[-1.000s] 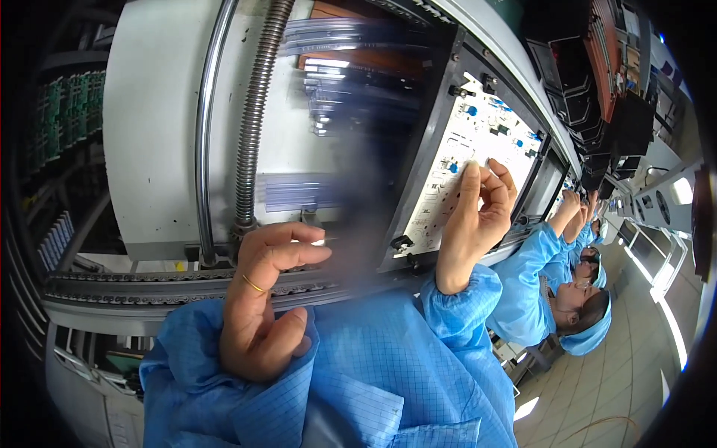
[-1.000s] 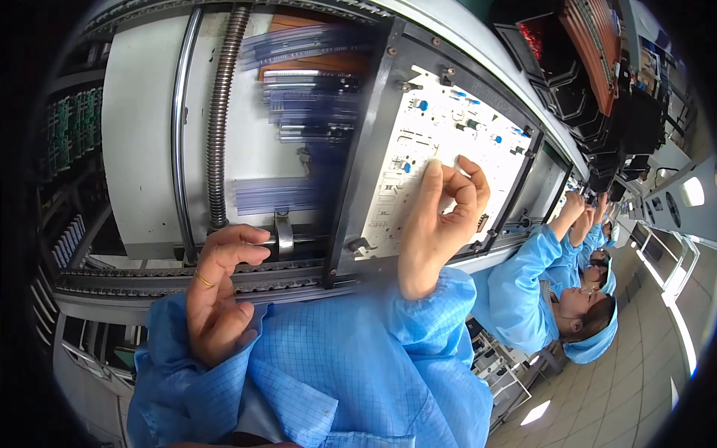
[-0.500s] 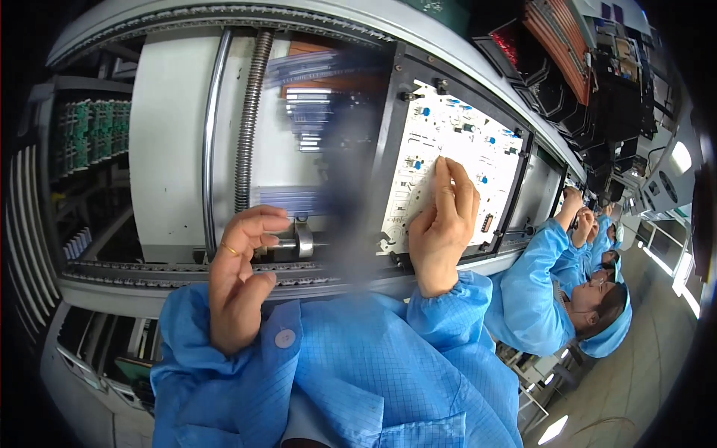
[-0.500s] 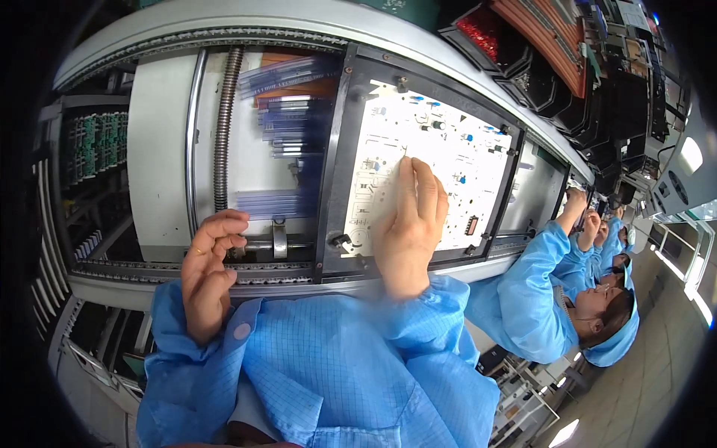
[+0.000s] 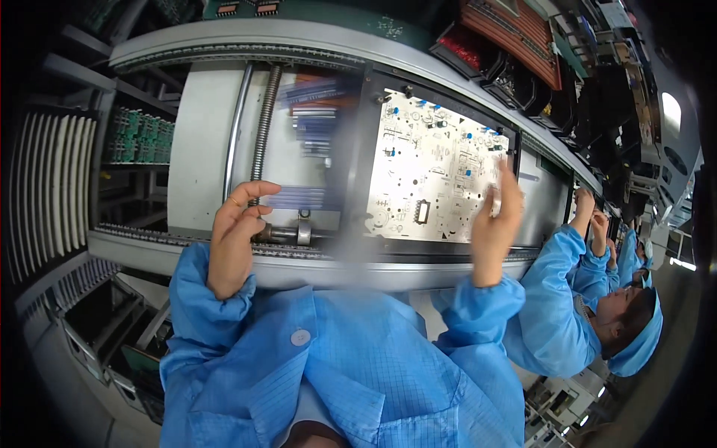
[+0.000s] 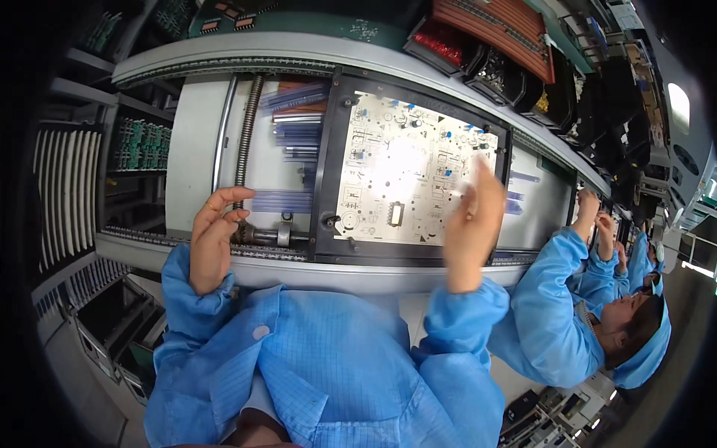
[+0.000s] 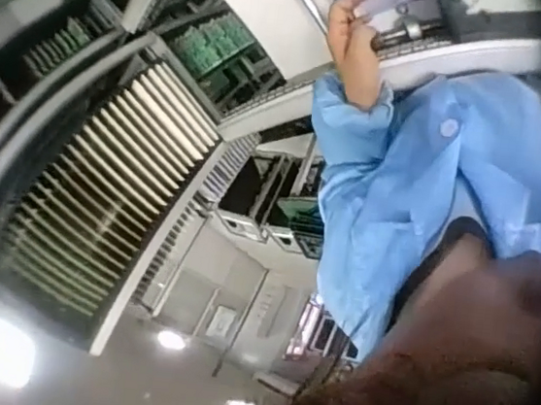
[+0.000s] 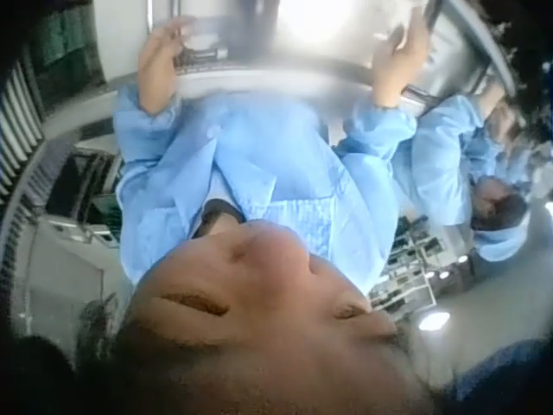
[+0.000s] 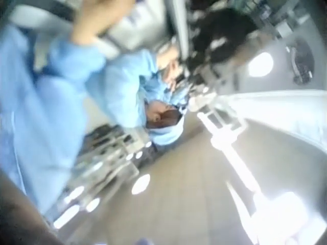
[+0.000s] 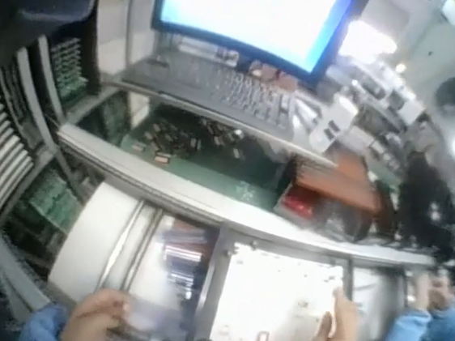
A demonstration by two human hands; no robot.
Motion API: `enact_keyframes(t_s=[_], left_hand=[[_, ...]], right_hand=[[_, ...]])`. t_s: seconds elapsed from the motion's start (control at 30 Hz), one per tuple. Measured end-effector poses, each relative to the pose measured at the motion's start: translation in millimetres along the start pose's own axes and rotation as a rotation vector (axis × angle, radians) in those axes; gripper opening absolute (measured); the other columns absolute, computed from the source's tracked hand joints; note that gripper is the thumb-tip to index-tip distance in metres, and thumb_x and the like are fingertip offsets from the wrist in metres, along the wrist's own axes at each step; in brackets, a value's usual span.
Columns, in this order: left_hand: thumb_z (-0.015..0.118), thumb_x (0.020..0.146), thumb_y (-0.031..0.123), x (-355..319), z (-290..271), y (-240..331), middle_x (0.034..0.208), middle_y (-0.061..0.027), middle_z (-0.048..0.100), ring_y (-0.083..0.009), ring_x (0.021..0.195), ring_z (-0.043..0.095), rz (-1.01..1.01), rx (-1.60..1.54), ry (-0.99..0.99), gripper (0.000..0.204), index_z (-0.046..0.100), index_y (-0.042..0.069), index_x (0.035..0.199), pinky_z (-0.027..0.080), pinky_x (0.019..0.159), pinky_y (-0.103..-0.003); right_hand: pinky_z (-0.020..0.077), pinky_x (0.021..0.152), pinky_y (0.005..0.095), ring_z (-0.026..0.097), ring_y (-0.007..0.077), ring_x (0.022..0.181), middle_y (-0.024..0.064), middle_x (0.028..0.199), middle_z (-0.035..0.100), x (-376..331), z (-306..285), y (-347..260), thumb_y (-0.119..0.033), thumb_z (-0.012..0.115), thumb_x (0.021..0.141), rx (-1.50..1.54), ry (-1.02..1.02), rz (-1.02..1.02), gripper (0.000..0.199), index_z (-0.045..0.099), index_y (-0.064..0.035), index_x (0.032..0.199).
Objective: The person places a circuit board into a frame, inserts small electronic components into it by hand, and sets it aside. They then retrieve a new frame and circuit board from a rack to repeat the assembly process.
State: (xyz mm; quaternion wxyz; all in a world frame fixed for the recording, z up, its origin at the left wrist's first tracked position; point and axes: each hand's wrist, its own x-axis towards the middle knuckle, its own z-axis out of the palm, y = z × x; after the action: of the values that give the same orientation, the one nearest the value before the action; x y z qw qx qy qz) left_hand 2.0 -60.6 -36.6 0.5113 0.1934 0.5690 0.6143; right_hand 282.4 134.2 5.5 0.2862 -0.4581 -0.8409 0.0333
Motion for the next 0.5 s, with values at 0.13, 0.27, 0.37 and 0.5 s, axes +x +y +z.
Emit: enact_keyframes(t_s=[0.13, 0.27, 0.37, 0.5], left_hand=[[0.038, 0.078, 0.0, 2, -6, -1, 0.112, -0.009, 0.06, -0.0138, 0.099, 0.053, 0.115, 0.034, 0.009, 0.037, 0.056, -0.002, 0.111, 0.039, 0.089, -0.026], [0.044, 0.08, -0.004, -13, 20, 64, 0.106, -0.0061, 0.06, -0.0106, 0.084, 0.049, 0.199, 0.376, -0.047, 0.033, 0.059, 0.0, 0.109, 0.039, 0.081, -0.022], [0.048, 0.084, 0.0, 2, 62, 113, 0.104, -0.0111, 0.058, -0.0173, 0.088, 0.053, 0.521, 0.827, -0.21, 0.025, 0.06, 0.001, 0.106, 0.041, 0.083, -0.025], [0.05, 0.086, 0.007, 66, 129, 120, 0.101, -0.0199, 0.058, -0.0348, 0.093, 0.056, 0.72, 1.099, -0.386, 0.021, 0.059, -0.003, 0.103, 0.045, 0.086, -0.039]], right_hand=[[0.0447, 0.075, 0.0492, 0.056, 0.0486, 0.09, 0.0294, 0.097, 0.061, -21, -34, 83, -0.03, 0.04, 0.098, -0.106, -0.393, 0.563, 0.041, 0.053, 0.0055, 0.113], [0.0421, 0.067, 0.054, 0.054, 0.0522, 0.081, 0.0338, 0.084, 0.059, -25, -33, 80, -0.034, 0.039, 0.098, -0.01, -0.344, 0.495, 0.043, 0.053, 0.0064, 0.097], [0.0423, 0.065, 0.0555, 0.054, 0.0523, 0.077, 0.033, 0.079, 0.059, -26, -32, 70, -0.03, 0.043, 0.097, 0.033, -0.396, 0.435, 0.035, 0.053, 0.003, 0.091], [0.0466, 0.062, 0.0445, 0.059, 0.0448, 0.074, 0.0271, 0.079, 0.062, 24, -33, 72, -0.026, 0.05, 0.095, 0.423, -0.815, 0.483, 0.03, 0.062, 0.0017, 0.09]])
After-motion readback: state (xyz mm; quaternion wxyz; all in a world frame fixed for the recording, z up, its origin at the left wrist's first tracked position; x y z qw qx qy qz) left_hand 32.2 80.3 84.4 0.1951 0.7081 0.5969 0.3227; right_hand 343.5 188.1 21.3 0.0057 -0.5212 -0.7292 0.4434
